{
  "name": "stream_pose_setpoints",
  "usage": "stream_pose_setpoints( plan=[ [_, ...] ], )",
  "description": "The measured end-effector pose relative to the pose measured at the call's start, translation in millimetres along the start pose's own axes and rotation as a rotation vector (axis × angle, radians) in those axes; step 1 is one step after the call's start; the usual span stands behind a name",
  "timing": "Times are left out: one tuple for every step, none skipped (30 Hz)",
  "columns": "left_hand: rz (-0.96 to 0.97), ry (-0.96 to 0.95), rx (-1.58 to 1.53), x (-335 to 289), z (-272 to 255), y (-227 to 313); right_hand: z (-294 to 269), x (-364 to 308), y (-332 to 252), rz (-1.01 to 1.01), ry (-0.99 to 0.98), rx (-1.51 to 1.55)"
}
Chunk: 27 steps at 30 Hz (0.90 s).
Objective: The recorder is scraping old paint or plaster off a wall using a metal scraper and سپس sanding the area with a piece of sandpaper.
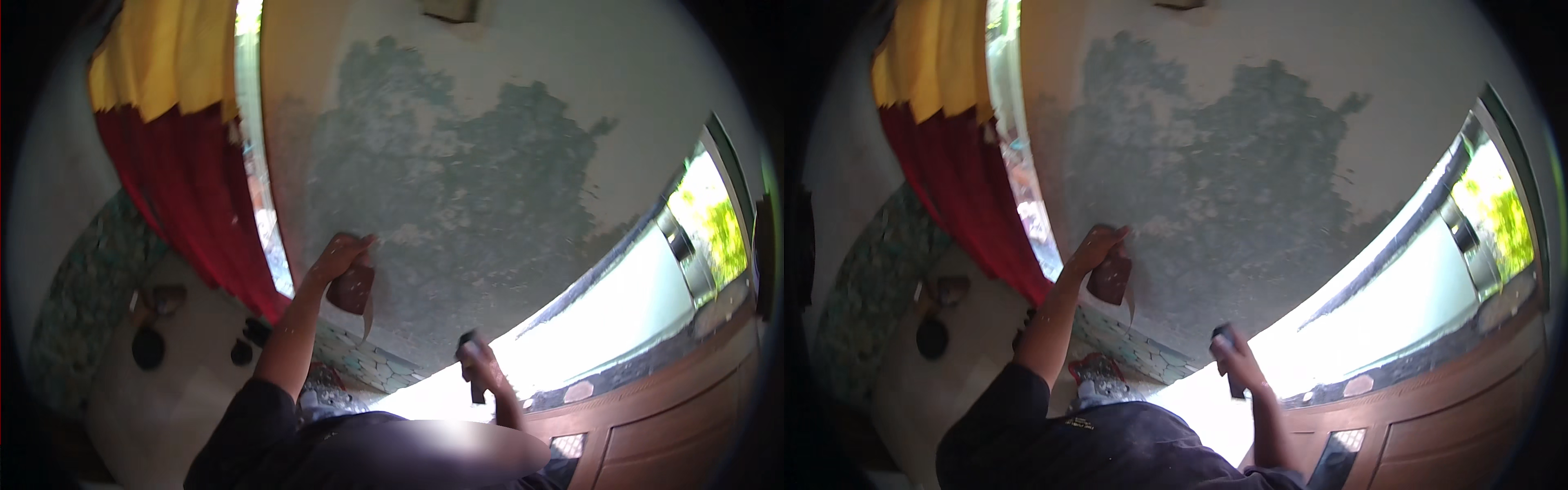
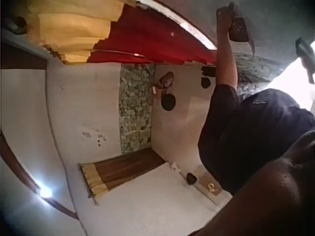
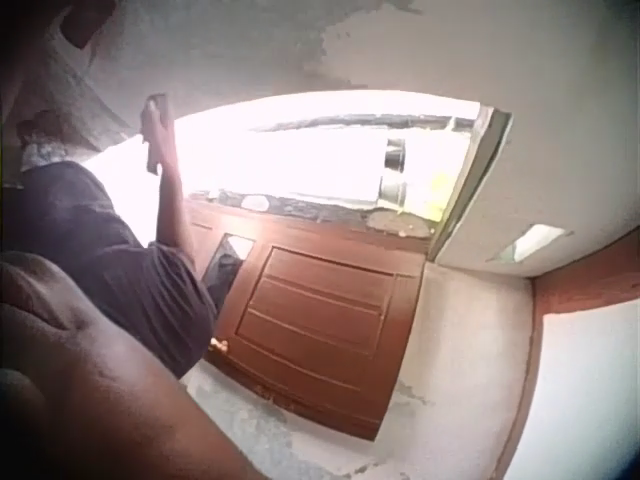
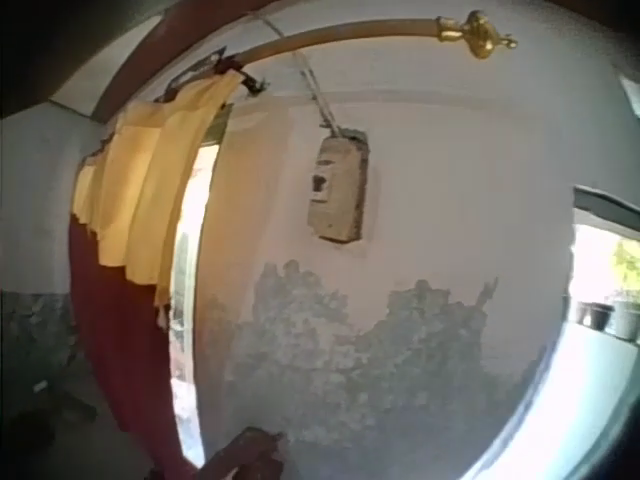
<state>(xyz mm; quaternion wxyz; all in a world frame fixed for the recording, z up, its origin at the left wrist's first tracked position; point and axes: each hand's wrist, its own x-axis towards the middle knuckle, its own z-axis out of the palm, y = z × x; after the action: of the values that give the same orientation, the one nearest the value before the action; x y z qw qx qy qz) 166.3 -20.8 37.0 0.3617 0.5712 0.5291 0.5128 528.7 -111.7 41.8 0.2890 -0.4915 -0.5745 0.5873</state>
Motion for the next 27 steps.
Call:
stream_pose_setpoints(
  plan=[
    [-0.011,0.019,-0.017,2.3,4.4,-0.1,8.1,-1.3,39.6,0.047,0.015,-0.020],
    [-0.034,-0.031,-0.105,4.0,5.5,-0.6,17.6,-8.4,70.6,0.098,0.078,-0.069],
    [-0.068,-0.061,-0.195,0.2,-0.2,-12.5,23.7,-10.0,109.2,0.149,0.050,-0.059],
    [-0.076,-0.031,-0.204,-3.3,-0.7,-19.7,28.5,-20.1,127.7,0.203,0.059,-0.101],
    [-0.054,0.005,-0.124,-7.0,-0.9,-25.7,33.0,-34.2,139.5,0.232,0.050,-0.069],
    [-0.033,0.032,-0.043,-10.5,-0.5,-29.8,39.1,-48.5,135.0,0.279,0.072,-0.067],
    [-0.030,0.033,-0.049,-16.8,4.1,-32.1,38.9,-59.7,138.6,0.300,0.098,-0.078],
    [0.023,0.021,-0.026,-26.9,10.2,-37.6,37.5,-68.4,131.6,0.330,0.123,-0.103],
    [0.077,0.007,-0.003,-34.9,15.7,-42.2,36.0,-75.0,126.8,0.361,0.149,-0.126],
    [0.079,0.001,-0.004,-42.5,18.3,-42.5,27.3,-77.4,132.8,0.336,0.148,-0.148],
    [0.073,-0.032,-0.004,-51.1,22.6,-42.4,18.5,-79.3,136.4,0.273,0.138,-0.177],
    [0.066,-0.066,-0.004,-55.7,26.5,-43.1,10.9,-80.4,138.5,0.268,0.177,-0.184],
    [0.058,-0.075,-0.005,-60.0,29.0,-46.9,7.4,-80.8,135.1,0.263,0.209,-0.192],
    [0.064,-0.101,-0.022,-61.8,31.6,-53.3,7.5,-82.0,117.9,0.224,0.233,-0.212],
    [0.069,-0.126,-0.039,-64.7,33.2,-58.9,9.0,-83.5,98.3,0.196,0.236,-0.159],
    [0.065,-0.141,-0.042,-66.4,36.3,-59.5,5.6,-82.6,94.1,0.134,0.242,-0.181],
    [-0.010,-0.179,0.024,-68.5,37.1,-60.0,1.8,-80.7,92.6,0.070,0.241,-0.204],
    [-0.085,-0.217,0.090,-71.0,36.6,-61.5,-2.4,-79.9,92.9,-0.002,0.240,-0.156],
    [-0.088,-0.222,0.090,-72.5,35.8,-64.6,-1.0,-78.4,87.0,-0.076,0.239,-0.111],
    [-0.040,-0.262,0.164,-74.1,34.6,-68.3,4.5,-80.5,74.3,-0.104,0.270,-0.010],
    [0.009,-0.301,0.238,-75.8,32.4,-71.5,5.6,-79.5,71.8,-0.144,0.307,-0.037],
    [0.008,-0.300,0.238,-77.3,28.8,-73.8,8.0,-81.2,63.4,-0.108,0.327,-0.012],
    [-0.074,-0.384,0.279,-79.0,24.0,-76.3,11.5,-83.2,54.1,-0.072,0.346,0.012],
    [-0.157,-0.468,0.320,-81.1,19.2,-79.1,15.5,-82.2,48.5,-0.072,0.345,0.011],
    [-0.159,-0.466,0.321,-84.6,14.2,-84.2,21.2,-81.6,43.7,-0.117,0.353,0.074],
    [-0.143,-0.526,0.344,-87.6,10.2,-93.0,27.1,-80.4,39.3,-0.161,0.360,0.137],
    [-0.128,-0.587,0.365,-90.5,6.0,-102.9,34.2,-77.9,34.0,-0.159,0.358,0.138]
  ],
)
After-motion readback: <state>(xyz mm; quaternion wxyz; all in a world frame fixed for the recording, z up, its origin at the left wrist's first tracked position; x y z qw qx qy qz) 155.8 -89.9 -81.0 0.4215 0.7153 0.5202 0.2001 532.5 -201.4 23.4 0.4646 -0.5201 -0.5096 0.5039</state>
